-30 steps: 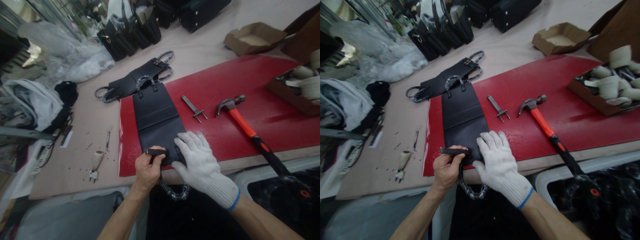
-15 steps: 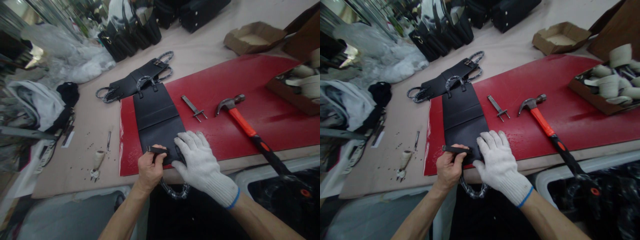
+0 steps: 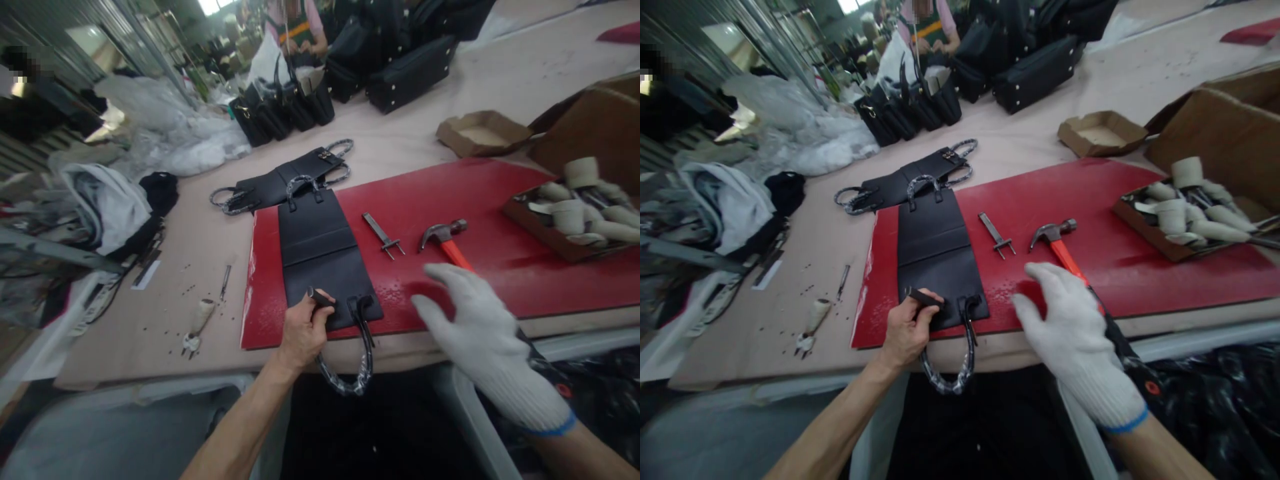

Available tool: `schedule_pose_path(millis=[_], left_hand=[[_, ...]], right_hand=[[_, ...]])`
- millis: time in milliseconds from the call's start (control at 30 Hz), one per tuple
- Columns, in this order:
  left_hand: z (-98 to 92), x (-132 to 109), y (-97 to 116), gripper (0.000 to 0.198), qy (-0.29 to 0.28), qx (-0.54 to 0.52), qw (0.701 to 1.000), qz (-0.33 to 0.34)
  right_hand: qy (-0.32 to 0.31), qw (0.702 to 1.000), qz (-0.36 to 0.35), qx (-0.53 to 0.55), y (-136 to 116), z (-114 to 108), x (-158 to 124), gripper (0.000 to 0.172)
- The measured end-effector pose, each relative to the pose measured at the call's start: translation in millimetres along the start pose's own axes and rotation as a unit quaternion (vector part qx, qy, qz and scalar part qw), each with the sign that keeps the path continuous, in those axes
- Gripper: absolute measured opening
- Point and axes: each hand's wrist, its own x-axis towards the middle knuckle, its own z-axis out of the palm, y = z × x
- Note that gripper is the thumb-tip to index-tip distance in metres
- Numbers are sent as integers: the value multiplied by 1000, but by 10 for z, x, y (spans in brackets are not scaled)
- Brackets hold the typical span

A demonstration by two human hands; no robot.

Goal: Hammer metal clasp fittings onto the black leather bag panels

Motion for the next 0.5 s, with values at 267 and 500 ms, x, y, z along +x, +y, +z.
schedule_pose_path(millis=[267, 500], left_hand=[[9, 37, -45, 13, -9, -10, 1000, 19], [47, 14, -76, 14, 2, 6, 998, 55]], right_hand=[[-194, 936, 121, -269, 495, -398, 158, 37], [-159, 966, 197, -60, 457, -523, 295, 11]])
